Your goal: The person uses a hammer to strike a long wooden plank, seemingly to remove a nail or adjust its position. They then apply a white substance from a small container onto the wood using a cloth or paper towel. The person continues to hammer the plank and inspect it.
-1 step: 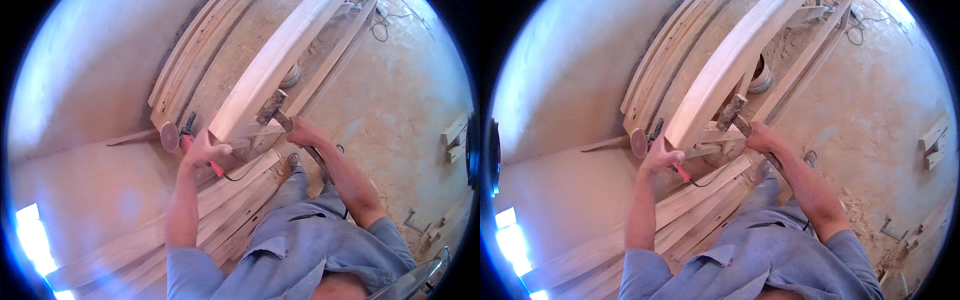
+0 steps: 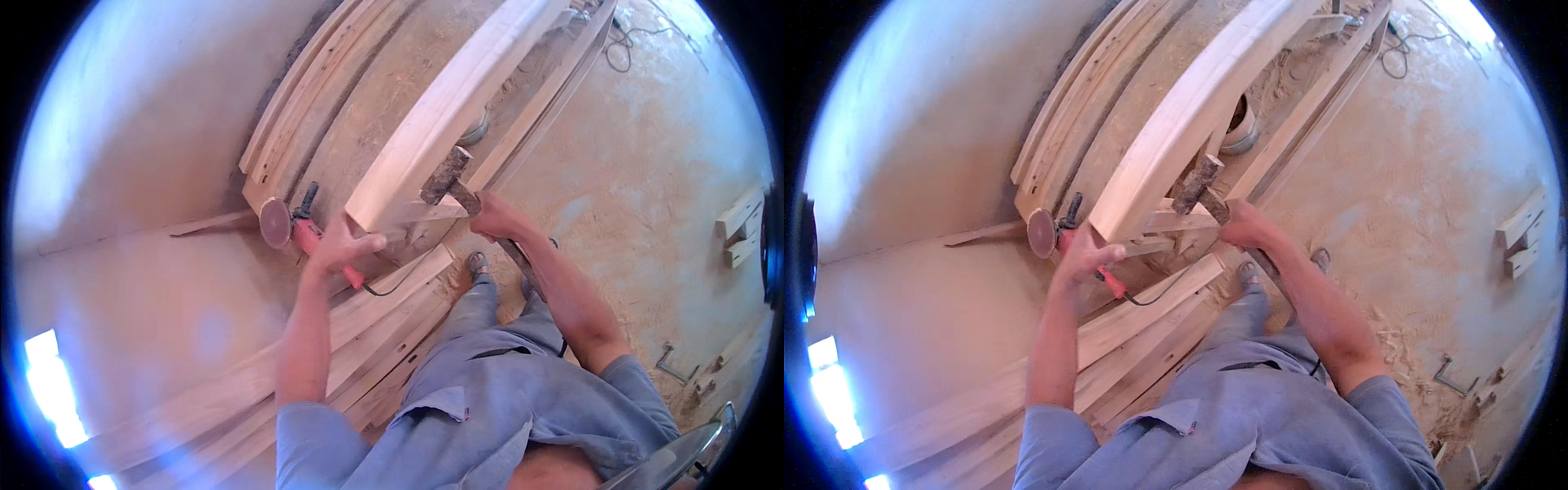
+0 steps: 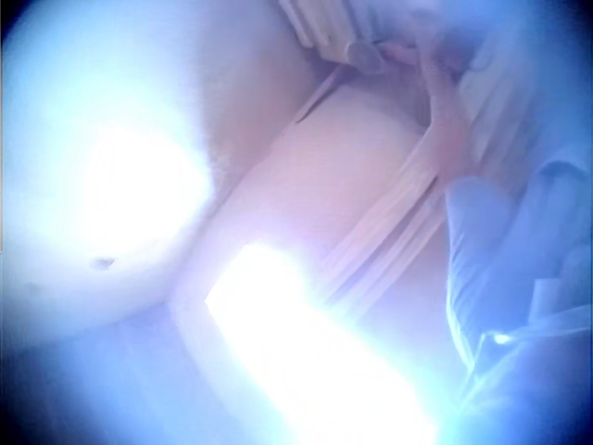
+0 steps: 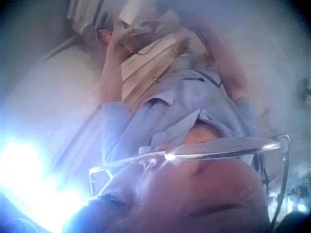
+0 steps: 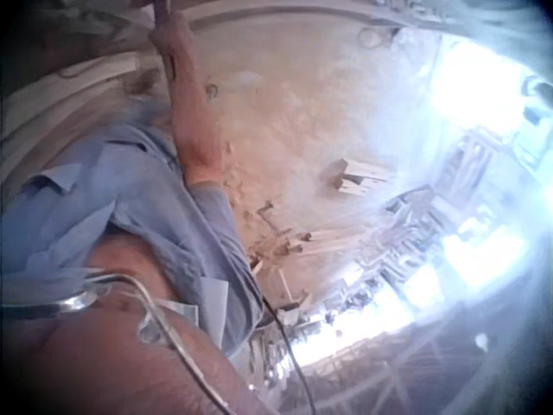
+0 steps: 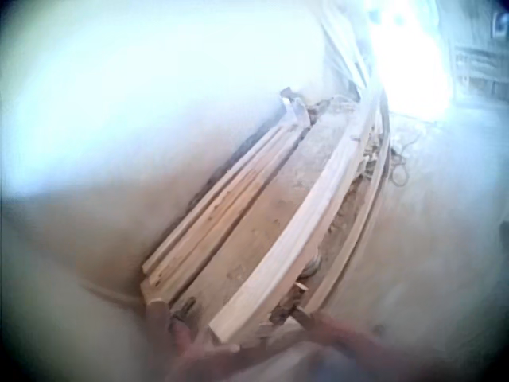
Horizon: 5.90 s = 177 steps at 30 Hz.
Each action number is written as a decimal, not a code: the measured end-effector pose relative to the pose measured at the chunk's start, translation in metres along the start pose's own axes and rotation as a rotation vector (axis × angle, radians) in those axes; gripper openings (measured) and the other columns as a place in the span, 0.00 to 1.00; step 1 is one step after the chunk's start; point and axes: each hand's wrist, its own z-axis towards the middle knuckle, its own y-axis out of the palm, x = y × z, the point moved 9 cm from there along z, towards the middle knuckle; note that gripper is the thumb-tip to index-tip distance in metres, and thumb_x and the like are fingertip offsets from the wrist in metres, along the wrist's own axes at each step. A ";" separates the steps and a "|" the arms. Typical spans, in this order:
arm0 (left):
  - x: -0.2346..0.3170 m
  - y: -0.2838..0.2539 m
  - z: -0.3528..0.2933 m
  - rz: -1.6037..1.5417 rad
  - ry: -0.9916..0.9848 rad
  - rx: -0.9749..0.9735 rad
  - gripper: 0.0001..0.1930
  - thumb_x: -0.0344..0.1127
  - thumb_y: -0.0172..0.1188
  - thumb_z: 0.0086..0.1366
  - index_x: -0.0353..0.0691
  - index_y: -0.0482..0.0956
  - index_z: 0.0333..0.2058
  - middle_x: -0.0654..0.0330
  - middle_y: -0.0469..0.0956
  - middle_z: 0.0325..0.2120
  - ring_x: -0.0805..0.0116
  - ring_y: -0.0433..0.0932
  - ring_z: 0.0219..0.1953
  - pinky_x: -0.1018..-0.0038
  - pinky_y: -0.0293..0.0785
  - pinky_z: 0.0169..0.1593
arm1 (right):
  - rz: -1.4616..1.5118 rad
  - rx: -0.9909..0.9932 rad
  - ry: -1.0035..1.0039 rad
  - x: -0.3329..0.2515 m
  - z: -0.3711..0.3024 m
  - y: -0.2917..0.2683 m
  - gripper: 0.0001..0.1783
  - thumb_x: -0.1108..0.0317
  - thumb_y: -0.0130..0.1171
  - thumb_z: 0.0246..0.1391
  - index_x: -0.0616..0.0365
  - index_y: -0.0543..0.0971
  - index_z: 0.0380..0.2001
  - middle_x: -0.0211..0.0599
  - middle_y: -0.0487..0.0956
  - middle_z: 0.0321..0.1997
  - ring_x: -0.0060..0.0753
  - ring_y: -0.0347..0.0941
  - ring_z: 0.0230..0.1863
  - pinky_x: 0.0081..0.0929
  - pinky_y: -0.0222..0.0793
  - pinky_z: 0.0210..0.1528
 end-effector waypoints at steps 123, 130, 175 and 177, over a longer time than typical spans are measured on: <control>-0.027 0.021 -0.068 0.126 0.244 0.873 0.36 0.29 0.57 0.54 0.26 0.63 0.64 0.42 0.59 0.66 0.51 0.60 0.68 0.60 0.56 0.69 | -0.420 0.407 0.336 0.142 -0.312 -0.170 0.20 0.68 0.60 0.42 0.61 0.77 0.42 0.60 0.80 0.38 0.63 0.77 0.44 0.52 0.71 0.45; 0.166 0.133 0.127 0.677 0.292 0.585 0.42 0.41 0.68 0.56 0.28 0.61 0.64 0.39 0.64 0.63 0.44 0.62 0.66 0.57 0.59 0.68 | -0.080 0.644 0.697 0.273 -0.404 -0.249 0.18 0.67 0.61 0.40 0.62 0.79 0.37 0.57 0.81 0.38 0.57 0.79 0.42 0.47 0.74 0.43; 0.365 0.485 0.394 0.630 0.077 -0.228 0.47 0.29 0.73 0.39 0.27 0.61 0.60 0.46 0.73 0.50 0.55 0.74 0.53 0.64 0.71 0.56 | 0.544 0.925 0.632 0.398 -0.396 -0.638 0.14 0.75 0.61 0.38 0.64 0.70 0.31 0.41 0.74 0.21 0.35 0.74 0.19 0.35 0.70 0.20; 0.365 0.487 0.400 0.757 0.123 -0.221 0.50 0.32 0.75 0.40 0.27 0.59 0.63 0.42 0.72 0.53 0.50 0.73 0.55 0.62 0.69 0.59 | 0.551 0.917 0.628 0.394 -0.408 -0.651 0.14 0.76 0.60 0.38 0.63 0.70 0.31 0.39 0.72 0.20 0.34 0.73 0.18 0.35 0.69 0.19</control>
